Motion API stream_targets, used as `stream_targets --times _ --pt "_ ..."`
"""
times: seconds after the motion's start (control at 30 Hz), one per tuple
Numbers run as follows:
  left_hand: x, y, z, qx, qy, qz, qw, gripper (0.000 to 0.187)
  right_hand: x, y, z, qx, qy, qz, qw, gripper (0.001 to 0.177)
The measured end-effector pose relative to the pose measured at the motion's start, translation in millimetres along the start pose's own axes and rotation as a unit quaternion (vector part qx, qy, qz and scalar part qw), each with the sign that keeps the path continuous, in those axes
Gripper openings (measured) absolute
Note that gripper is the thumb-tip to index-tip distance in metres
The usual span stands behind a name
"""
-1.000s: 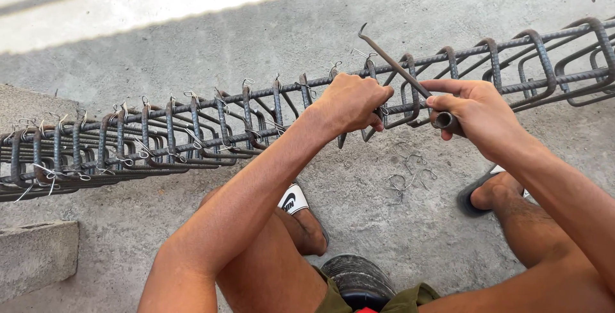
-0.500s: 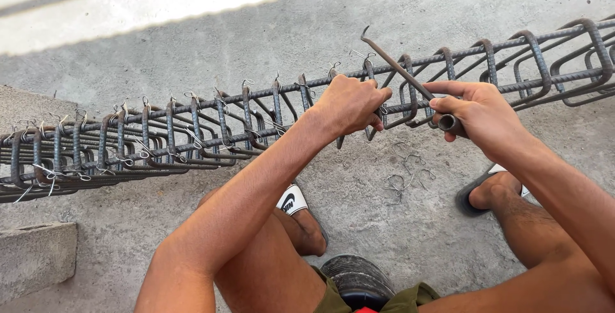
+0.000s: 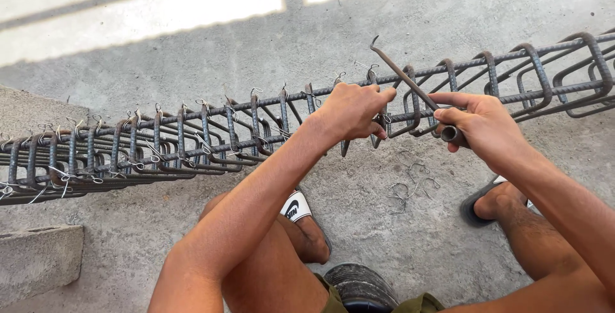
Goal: Tying wire around rebar using a hook tool to secure a cage structure
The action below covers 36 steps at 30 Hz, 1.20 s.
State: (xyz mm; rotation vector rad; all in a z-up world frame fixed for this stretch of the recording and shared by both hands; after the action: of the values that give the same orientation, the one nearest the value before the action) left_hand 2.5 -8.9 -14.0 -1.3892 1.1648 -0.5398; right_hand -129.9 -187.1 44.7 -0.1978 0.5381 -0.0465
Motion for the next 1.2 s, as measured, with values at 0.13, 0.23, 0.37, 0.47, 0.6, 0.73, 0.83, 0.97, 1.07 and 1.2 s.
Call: stream_targets --times 0.13,0.23,0.37,0.47,0.6,0.73,0.83,0.97,1.07,1.2 --pt "-16 -36 17 -0.150 -0.009 0.075 0.986 0.077 1 -3 -2 -0.024 0.011 -0.002 1.000 0.040" --pt "-22 -38 47 -0.192 0.000 -0.039 0.981 0.053 1 -5 -3 -0.008 -0.003 -0.001 1.000 0.042" --pt "-37 -41 70 -0.170 -0.043 -0.160 0.972 0.034 2 -5 -6 -0.008 -0.009 -0.001 1.000 0.040" --pt "-45 -46 75 -0.163 -0.069 -0.182 0.967 0.030 2 -4 -3 -0.004 -0.009 0.001 1.000 0.040" --pt "-43 -42 83 -0.134 -0.081 -0.202 0.967 0.025 3 -3 -1 0.003 -0.012 0.000 1.000 0.041" --pt "-32 -28 100 -0.125 -0.074 -0.215 0.966 0.015 -11 13 13 -0.073 -0.019 -0.020 0.997 0.042" --pt "-28 -22 111 -0.118 -0.091 -0.241 0.959 0.013 -18 31 5 -0.098 -0.014 -0.011 0.995 0.055" --pt "-32 -20 122 -0.152 -0.152 -0.227 0.950 0.012 -34 58 -22 -0.188 -0.041 0.058 0.980 0.049" --pt "-35 -14 132 -0.182 -0.177 -0.231 0.939 0.012 -40 67 -43 -0.204 -0.034 0.091 0.974 0.042" --pt "-49 -22 132 -0.209 -0.200 -0.258 0.922 0.013 -32 69 -68 -0.169 -0.006 0.126 0.977 0.037"
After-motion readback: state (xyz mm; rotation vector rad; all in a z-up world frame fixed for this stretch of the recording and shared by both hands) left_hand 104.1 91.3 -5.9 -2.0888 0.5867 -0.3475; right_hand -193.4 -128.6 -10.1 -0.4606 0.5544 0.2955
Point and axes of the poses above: each hand's wrist, its own x-axis towards the middle knuckle, its own y-axis out of the palm, z = x × y, the point moved 1 cm from there along x, towards the middle knuckle, and after that the axes turned 11 degrees about z, right-handed, at the moved point
